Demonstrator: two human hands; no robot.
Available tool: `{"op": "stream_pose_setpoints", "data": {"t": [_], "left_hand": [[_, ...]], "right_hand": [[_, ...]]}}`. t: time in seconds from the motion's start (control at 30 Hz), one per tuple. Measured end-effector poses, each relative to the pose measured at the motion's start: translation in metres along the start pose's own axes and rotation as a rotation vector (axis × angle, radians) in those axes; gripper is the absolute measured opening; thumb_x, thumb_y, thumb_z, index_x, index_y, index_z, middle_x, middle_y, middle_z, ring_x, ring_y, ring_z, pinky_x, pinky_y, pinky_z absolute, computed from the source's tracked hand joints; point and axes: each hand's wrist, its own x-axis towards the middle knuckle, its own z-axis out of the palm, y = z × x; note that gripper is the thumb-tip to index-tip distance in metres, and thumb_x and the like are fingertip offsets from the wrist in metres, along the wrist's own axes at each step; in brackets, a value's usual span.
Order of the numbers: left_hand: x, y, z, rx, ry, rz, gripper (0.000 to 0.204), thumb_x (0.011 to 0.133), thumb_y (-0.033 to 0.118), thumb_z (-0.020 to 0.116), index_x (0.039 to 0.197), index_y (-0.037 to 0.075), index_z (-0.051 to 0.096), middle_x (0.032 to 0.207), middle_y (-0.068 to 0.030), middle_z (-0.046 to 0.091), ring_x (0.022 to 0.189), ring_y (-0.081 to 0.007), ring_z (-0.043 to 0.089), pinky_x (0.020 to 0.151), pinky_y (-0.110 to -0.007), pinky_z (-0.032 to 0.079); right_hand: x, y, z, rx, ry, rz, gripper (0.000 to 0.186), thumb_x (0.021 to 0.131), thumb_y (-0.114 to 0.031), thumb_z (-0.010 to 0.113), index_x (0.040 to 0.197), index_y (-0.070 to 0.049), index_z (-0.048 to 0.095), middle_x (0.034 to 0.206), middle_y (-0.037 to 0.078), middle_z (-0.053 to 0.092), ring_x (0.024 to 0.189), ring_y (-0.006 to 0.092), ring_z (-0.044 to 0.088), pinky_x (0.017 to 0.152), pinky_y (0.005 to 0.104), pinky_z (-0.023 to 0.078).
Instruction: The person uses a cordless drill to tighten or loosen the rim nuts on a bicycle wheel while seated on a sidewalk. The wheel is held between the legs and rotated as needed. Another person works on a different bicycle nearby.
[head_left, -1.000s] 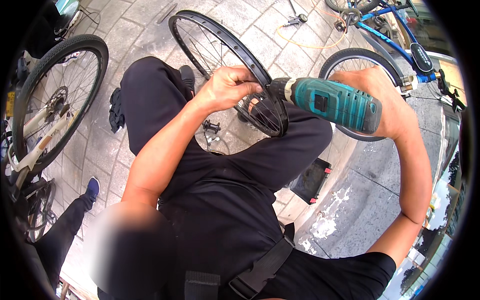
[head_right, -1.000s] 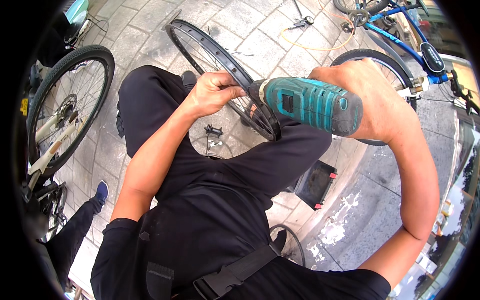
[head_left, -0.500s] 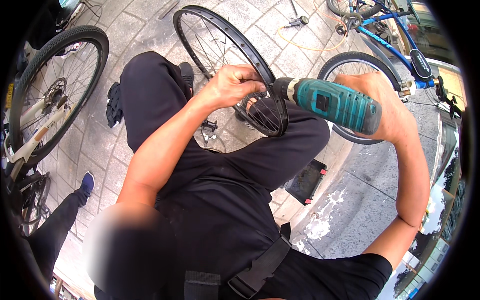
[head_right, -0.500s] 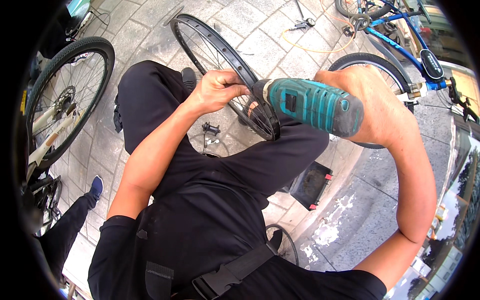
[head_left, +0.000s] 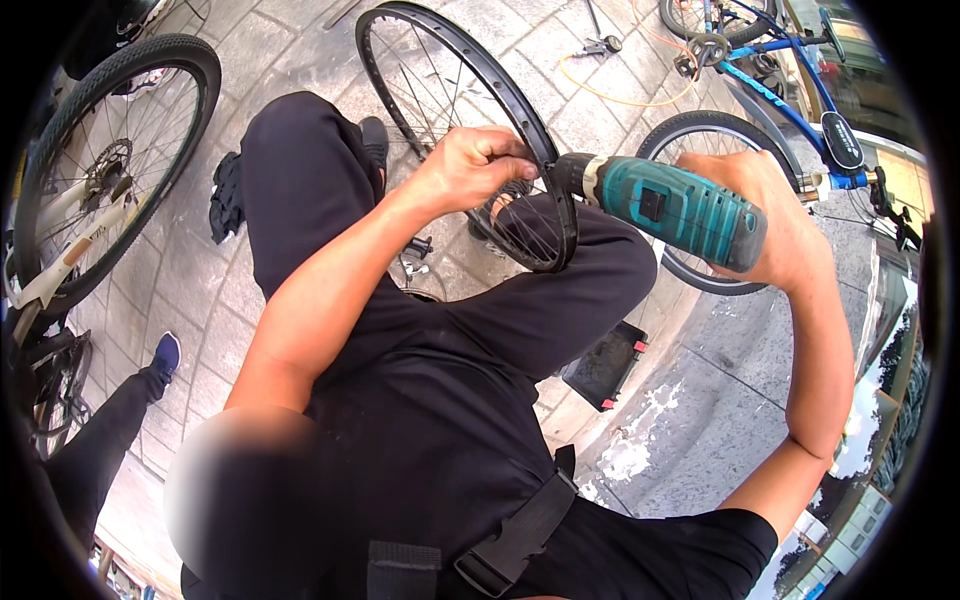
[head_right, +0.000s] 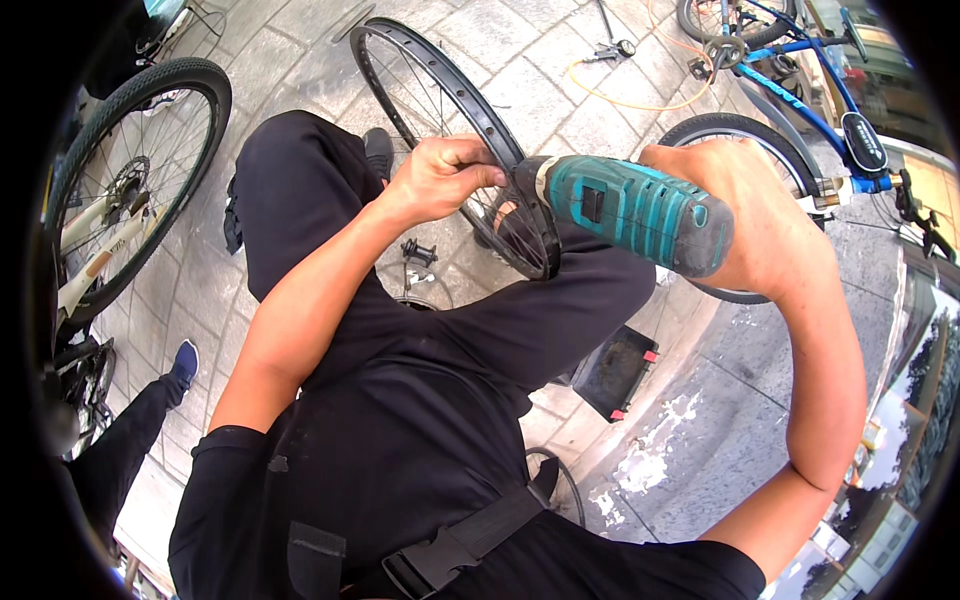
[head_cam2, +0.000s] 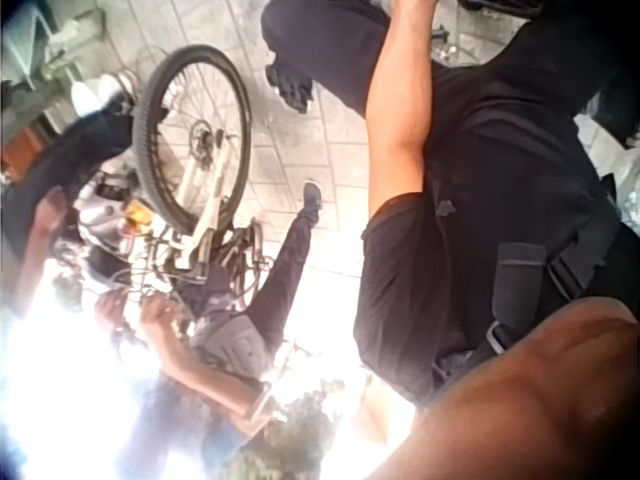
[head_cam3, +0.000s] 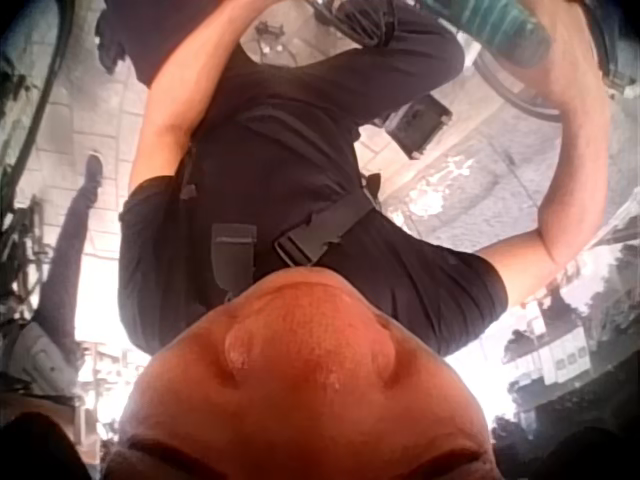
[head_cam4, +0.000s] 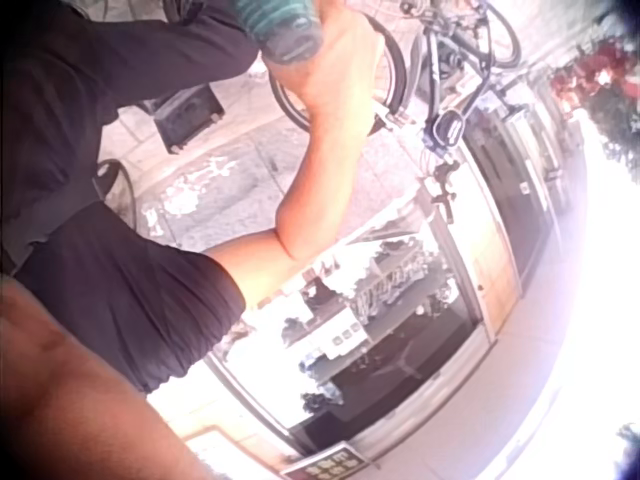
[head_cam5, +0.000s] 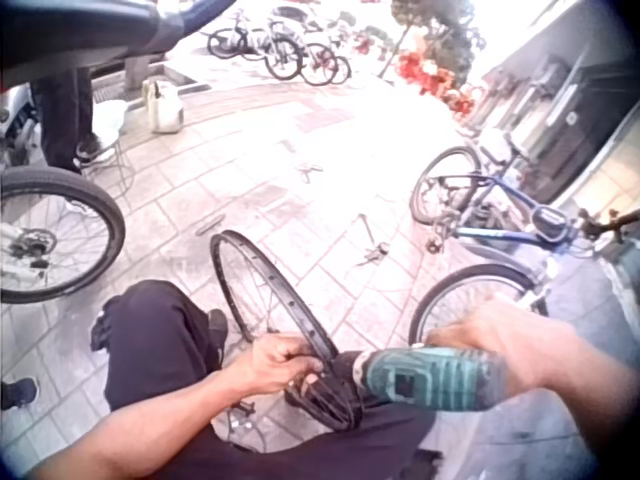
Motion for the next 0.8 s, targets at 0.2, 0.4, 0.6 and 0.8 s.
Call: {"op": "stream_pose_setpoints", "data": {"t": [0.2, 0.4, 0.6, 0.8], "left_hand": [[-0.001, -0.002, 0.002, 0.019, 0.012, 0.032, 0.006, 0.091, 0.000, 0.076, 0.086, -0.003, 0.074, 0.084, -0.0079, 0.073, 0.079, -0.0148, 0.070, 0.072, -0.030, 0.054], [-0.006, -0.004, 0.009, -0.062, 0.067, -0.001, 0.006, 0.092, -0.003, 0.072, 0.086, -0.004, 0.072, 0.085, -0.0086, 0.074, 0.082, -0.0154, 0.073, 0.074, -0.029, 0.056], [-0.013, 0.000, 0.019, -0.020, 0.161, -0.044, 0.004, 0.092, -0.004, 0.070, 0.088, -0.005, 0.072, 0.085, -0.0084, 0.072, 0.080, -0.0153, 0.072, 0.072, -0.029, 0.056], [-0.020, -0.006, 0.024, 0.072, 0.276, 0.087, 0.008, 0.087, 0.000, 0.075, 0.095, -0.001, 0.077, 0.086, -0.0112, 0.074, 0.076, -0.0183, 0.074, 0.067, -0.030, 0.055]], "right_hand": [[0.002, -0.001, -0.003, 0.005, -0.003, 0.004, 0.030, 0.061, -0.013, 0.074, 0.085, -0.004, 0.060, 0.074, 0.021, 0.062, 0.074, 0.0481, 0.060, 0.065, 0.0453, 0.051], [0.002, -0.002, -0.004, 0.018, 0.005, 0.003, 0.027, 0.065, -0.012, 0.075, 0.085, -0.003, 0.060, 0.074, 0.021, 0.063, 0.074, 0.0478, 0.061, 0.064, 0.0453, 0.052], [0.003, -0.005, -0.006, 0.013, 0.000, 0.010, 0.027, 0.066, -0.013, 0.077, 0.084, -0.003, 0.060, 0.073, 0.021, 0.063, 0.074, 0.0480, 0.061, 0.064, 0.0454, 0.051], [0.005, -0.008, -0.006, 0.015, 0.003, -0.005, 0.028, 0.067, -0.014, 0.078, 0.087, -0.002, 0.062, 0.073, 0.021, 0.063, 0.074, 0.0482, 0.060, 0.064, 0.0459, 0.051]]}}
